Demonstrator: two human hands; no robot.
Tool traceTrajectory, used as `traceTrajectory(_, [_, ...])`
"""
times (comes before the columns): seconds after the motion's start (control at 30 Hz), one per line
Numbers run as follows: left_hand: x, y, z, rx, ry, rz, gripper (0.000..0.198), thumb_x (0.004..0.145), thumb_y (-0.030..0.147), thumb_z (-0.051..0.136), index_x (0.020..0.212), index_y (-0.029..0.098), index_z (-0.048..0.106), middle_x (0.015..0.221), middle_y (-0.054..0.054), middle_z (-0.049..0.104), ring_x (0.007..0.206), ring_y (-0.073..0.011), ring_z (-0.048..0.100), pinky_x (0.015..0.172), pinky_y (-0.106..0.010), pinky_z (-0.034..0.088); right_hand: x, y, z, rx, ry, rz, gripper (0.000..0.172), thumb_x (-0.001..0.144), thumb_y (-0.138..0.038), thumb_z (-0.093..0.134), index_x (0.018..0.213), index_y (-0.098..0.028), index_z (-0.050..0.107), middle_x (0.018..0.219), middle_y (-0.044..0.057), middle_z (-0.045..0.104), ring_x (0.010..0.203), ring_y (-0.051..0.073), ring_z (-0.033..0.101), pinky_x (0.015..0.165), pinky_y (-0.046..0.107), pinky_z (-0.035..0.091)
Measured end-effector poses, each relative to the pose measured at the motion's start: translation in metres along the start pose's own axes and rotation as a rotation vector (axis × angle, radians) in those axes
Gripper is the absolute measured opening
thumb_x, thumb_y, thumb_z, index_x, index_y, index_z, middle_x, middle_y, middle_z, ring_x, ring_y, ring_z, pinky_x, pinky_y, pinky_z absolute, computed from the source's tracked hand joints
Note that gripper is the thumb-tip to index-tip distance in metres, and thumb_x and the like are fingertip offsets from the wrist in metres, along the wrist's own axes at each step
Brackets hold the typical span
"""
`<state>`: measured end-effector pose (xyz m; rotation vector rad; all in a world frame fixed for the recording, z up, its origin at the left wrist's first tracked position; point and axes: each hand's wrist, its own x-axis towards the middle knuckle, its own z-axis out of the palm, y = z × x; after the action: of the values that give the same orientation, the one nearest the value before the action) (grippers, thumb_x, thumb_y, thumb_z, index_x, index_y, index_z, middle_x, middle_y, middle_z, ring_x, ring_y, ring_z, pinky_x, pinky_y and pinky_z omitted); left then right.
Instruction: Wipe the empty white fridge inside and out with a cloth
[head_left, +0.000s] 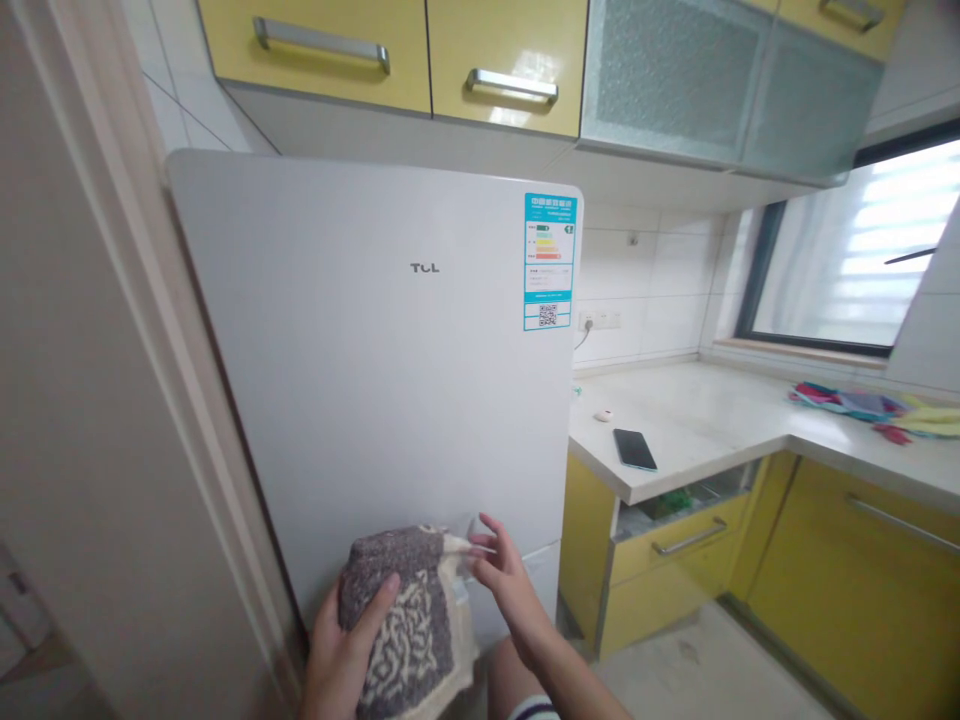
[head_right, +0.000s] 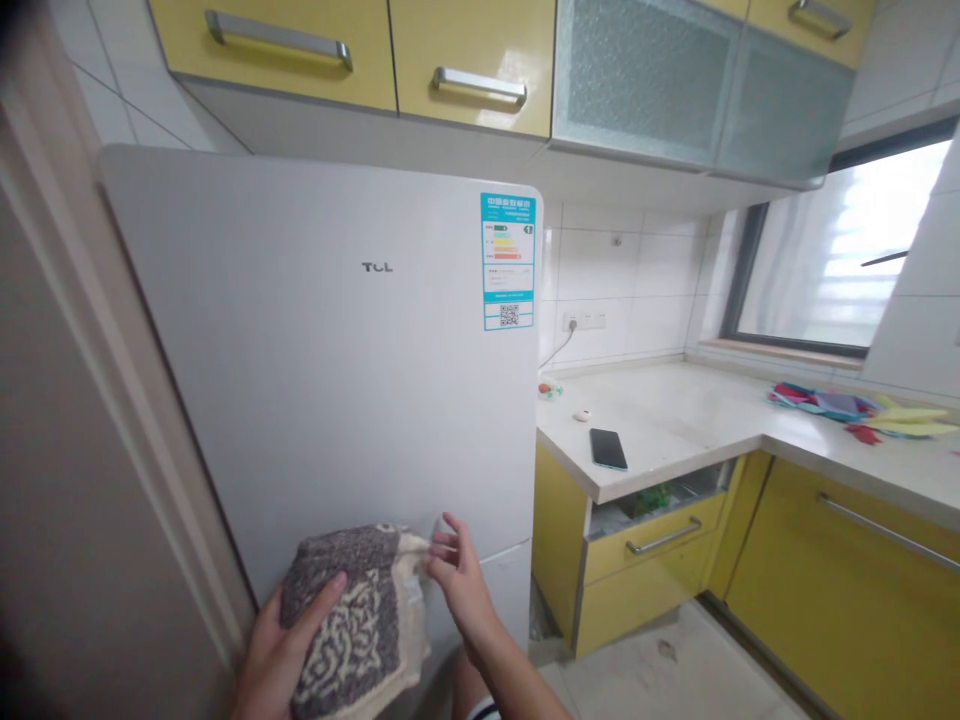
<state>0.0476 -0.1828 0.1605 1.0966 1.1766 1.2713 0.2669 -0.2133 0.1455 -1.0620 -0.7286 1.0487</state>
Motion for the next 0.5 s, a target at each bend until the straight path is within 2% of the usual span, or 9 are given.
traceTrajectory(0.03, [-0.002,-0.002,0.003,0.065,0.064,0.093,0.075,0.068,0.067,0.089,0.121,0.018,0.073,0.109,-0.012,0.084,0.095,-0.032,0.082,0.081,-0.04,0.068,-0.004,0.007,0.0,-0.007,0.031,0.012,0.079,0.059,-0.052,0.093,0.131,-0.027,0.069,0.119,0.008,0.072,0.112,0.029,0.068,0.099,0.042,0.055])
traceTrajectory(0.1, [-0.008,-0.009,0.01,0.253,0.036,0.298,0.063,0.072,0.065,0.086,0.114,0.02,0.075,0.106,-0.012,0.084,0.096,-0.0313,0.081,0.083,-0.039,0.068,-0.017,0.022,0.005,0.09,-0.09,0.088,0.078,0.07,-0.07,0.088,0.133,-0.027,0.069,0.127,0.011,0.071,0.119,0.03,0.068,0.101,0.044,0.055])
traceTrajectory(0.2, [-0.019,-0.018,0.019,0.568,-0.31,0.467,0.058,0.065,0.051,0.091,0.114,0.022,0.079,0.117,-0.014,0.083,0.11,-0.0342,0.078,0.097,-0.04,0.065,-0.04,0.037,0.017,0.374,-0.347,0.292,0.074,0.078,-0.082,0.078,0.122,-0.022,0.075,0.118,0.013,0.076,0.12,0.031,0.068,0.103,0.046,0.055])
traceTrajectory(0.27, [-0.022,-0.018,0.019,0.676,-0.572,0.469,0.055,0.069,0.047,0.088,0.119,0.026,0.08,0.119,-0.012,0.083,0.109,-0.0315,0.078,0.098,-0.038,0.064,-0.051,0.039,0.021,0.483,-0.339,0.385,0.072,0.07,-0.084,0.082,0.1,-0.019,0.079,0.102,0.013,0.078,0.116,0.034,0.07,0.104,0.047,0.056])
traceTrajectory(0.33, [-0.02,-0.018,0.016,0.674,-0.67,0.453,0.037,0.085,0.052,0.077,0.113,0.028,0.082,0.106,-0.008,0.083,0.095,-0.026,0.078,0.089,-0.034,0.064,-0.057,0.035,0.017,0.502,-0.276,0.416,0.067,0.063,-0.083,0.084,0.085,-0.019,0.079,0.091,0.012,0.078,0.11,0.036,0.072,0.101,0.047,0.057])
traceTrajectory(0.37, [-0.018,-0.019,0.015,0.645,-0.61,0.463,0.034,0.09,0.055,0.071,0.109,0.029,0.082,0.101,-0.007,0.082,0.091,-0.025,0.077,0.087,-0.034,0.064,-0.059,0.032,0.011,0.475,-0.229,0.409,0.064,0.06,-0.081,0.085,0.079,-0.02,0.078,0.085,0.011,0.077,0.105,0.035,0.072,0.098,0.046,0.058])
traceTrajectory(0.4, [-0.016,-0.021,0.013,0.605,-0.486,0.48,0.037,0.09,0.059,0.07,0.108,0.028,0.082,0.102,-0.008,0.081,0.095,-0.0265,0.076,0.09,-0.037,0.064,-0.06,0.028,0.003,0.414,-0.192,0.401,0.059,0.06,-0.077,0.086,0.073,-0.02,0.077,0.079,0.01,0.075,0.099,0.034,0.072,0.095,0.044,0.058])
traceTrajectory(0.47, [-0.012,-0.028,0.01,0.472,-0.209,0.471,0.057,0.079,0.067,0.079,0.12,0.027,0.078,0.12,-0.011,0.078,0.115,-0.0337,0.073,0.104,-0.048,0.061,-0.063,0.021,-0.016,0.21,-0.161,0.389,0.048,0.066,-0.068,0.085,0.064,-0.021,0.076,0.07,0.009,0.072,0.087,0.031,0.071,0.087,0.04,0.058])
traceTrajectory(0.5, [-0.012,-0.033,0.009,0.372,-0.151,0.406,0.073,0.07,0.071,0.085,0.126,0.026,0.075,0.128,-0.013,0.076,0.125,-0.0374,0.07,0.11,-0.053,0.058,-0.064,0.018,-0.025,0.097,-0.176,0.373,0.045,0.071,-0.064,0.083,0.063,-0.021,0.077,0.067,0.008,0.071,0.081,0.029,0.07,0.084,0.039,0.058])
